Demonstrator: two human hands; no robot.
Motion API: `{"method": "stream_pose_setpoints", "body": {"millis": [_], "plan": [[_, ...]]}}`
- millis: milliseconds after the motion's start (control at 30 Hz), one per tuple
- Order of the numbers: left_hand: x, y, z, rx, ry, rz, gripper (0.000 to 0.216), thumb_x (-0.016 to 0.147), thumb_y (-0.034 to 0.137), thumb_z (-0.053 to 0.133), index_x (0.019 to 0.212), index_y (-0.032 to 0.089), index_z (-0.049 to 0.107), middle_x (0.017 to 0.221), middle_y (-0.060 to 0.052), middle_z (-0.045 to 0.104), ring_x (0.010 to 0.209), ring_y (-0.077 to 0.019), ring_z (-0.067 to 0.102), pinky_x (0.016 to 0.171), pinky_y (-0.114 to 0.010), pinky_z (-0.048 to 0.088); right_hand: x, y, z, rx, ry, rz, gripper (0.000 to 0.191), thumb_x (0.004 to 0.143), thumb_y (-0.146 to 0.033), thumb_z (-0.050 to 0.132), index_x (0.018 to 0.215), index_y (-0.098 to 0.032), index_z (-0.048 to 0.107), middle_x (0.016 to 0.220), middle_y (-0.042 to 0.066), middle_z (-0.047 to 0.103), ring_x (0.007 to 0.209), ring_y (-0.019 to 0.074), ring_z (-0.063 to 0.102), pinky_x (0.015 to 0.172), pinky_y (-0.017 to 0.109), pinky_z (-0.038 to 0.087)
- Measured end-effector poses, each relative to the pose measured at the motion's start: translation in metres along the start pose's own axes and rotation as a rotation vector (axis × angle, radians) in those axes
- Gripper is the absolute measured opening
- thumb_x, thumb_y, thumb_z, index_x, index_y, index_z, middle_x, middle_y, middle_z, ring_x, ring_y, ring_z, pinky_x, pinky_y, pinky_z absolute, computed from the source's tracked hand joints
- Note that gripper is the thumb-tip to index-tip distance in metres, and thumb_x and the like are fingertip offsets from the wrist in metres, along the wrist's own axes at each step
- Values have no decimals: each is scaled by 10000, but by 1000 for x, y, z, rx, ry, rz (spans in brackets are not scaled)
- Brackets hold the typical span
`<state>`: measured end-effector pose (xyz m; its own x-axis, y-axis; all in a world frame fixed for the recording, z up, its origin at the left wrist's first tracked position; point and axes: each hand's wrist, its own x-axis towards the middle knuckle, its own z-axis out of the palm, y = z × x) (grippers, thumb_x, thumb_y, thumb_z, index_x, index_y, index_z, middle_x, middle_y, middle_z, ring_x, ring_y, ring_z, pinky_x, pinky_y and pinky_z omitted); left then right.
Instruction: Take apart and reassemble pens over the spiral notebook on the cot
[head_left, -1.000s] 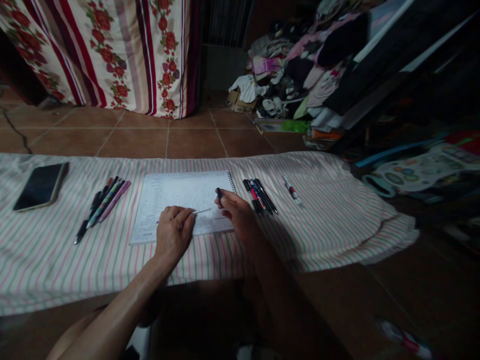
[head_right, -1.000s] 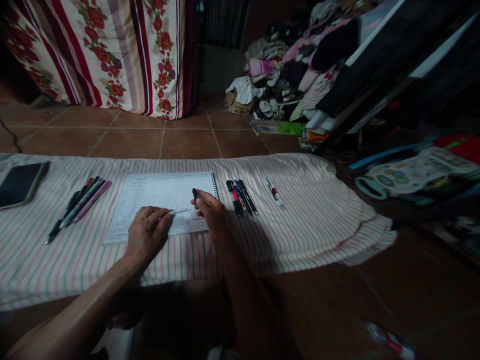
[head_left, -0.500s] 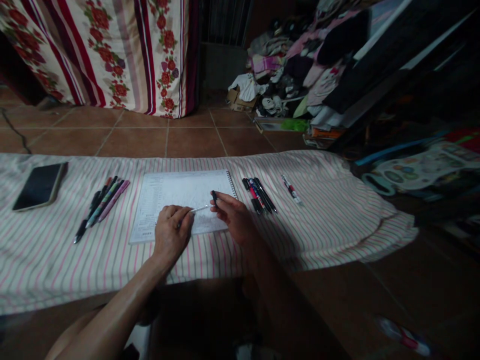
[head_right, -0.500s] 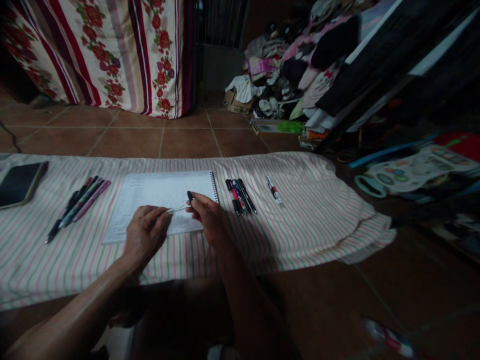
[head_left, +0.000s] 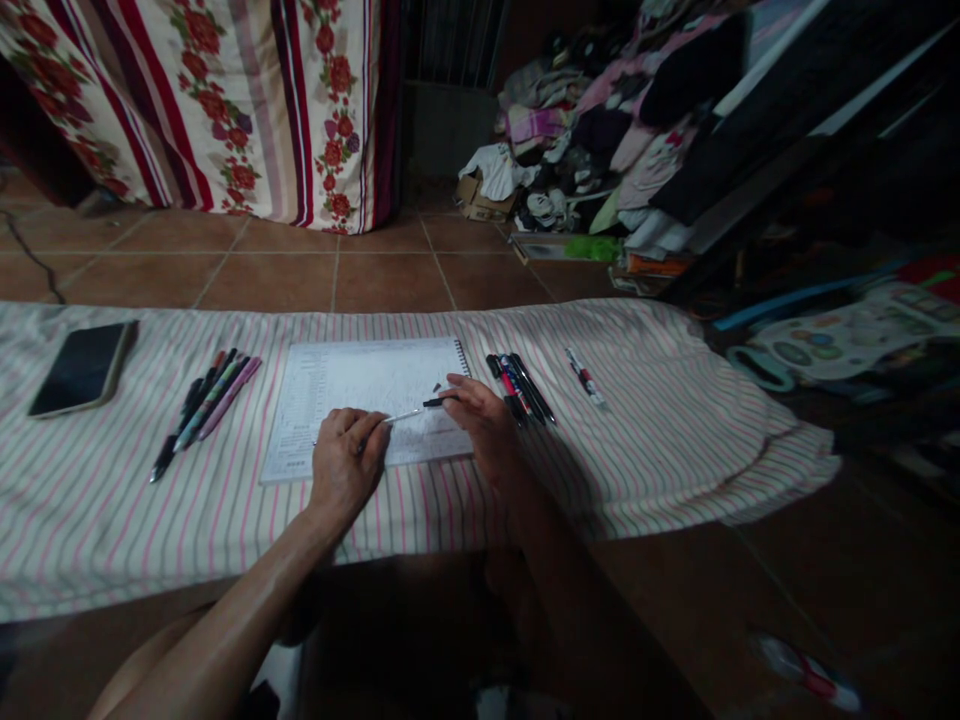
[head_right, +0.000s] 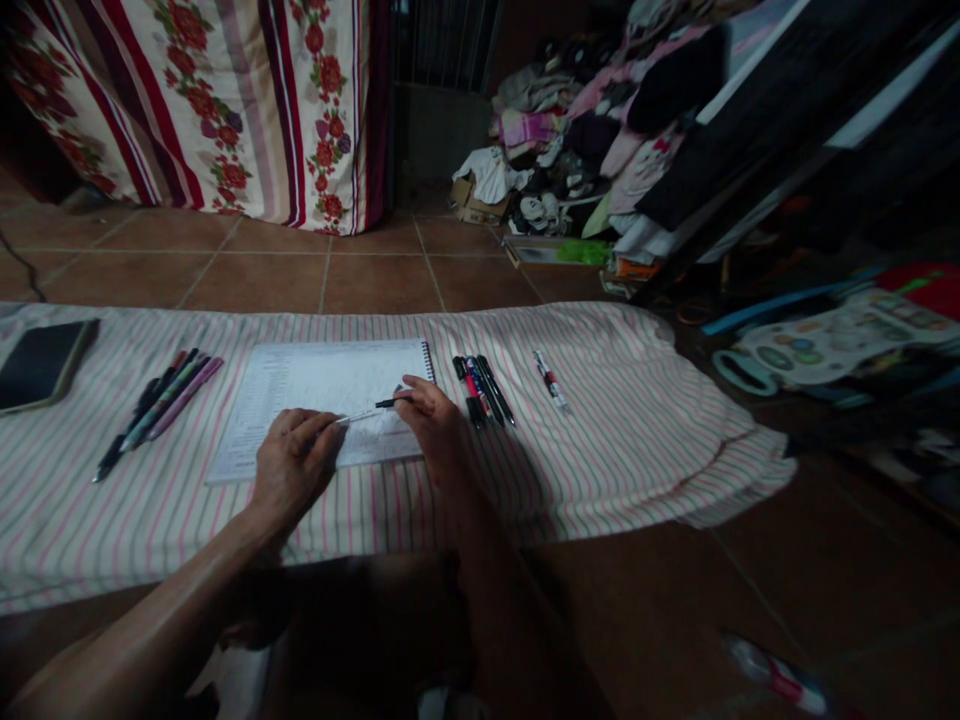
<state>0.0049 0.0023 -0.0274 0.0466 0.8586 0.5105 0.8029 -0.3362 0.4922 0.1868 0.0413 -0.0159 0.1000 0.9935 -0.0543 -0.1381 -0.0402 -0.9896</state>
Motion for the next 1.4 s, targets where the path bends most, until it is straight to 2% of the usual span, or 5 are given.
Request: {"method": "stream_pose_setpoints", "body": {"millis": [833, 1400], "plan": [[0, 0, 1, -16, -14, 0, 225, 870, 302, 491, 916, 190, 680, 794, -57, 620, 789, -203, 536, 705, -344, 450, -3, 4, 1, -113, -65, -34, 430, 620, -333, 665, 1017, -182, 601, 848, 37, 683, 733, 158, 599, 659, 291, 448], [0, 1, 1, -7, -30, 16, 229, 866, 291, 499, 914, 167, 686, 793, -68, 629, 787, -211, 527, 703, -343, 442, -2, 9, 1, -129, -102, -63, 352, 636, -286, 653, 971, -185, 610, 845, 35, 691, 753, 156, 636, 697, 295, 485]]}}
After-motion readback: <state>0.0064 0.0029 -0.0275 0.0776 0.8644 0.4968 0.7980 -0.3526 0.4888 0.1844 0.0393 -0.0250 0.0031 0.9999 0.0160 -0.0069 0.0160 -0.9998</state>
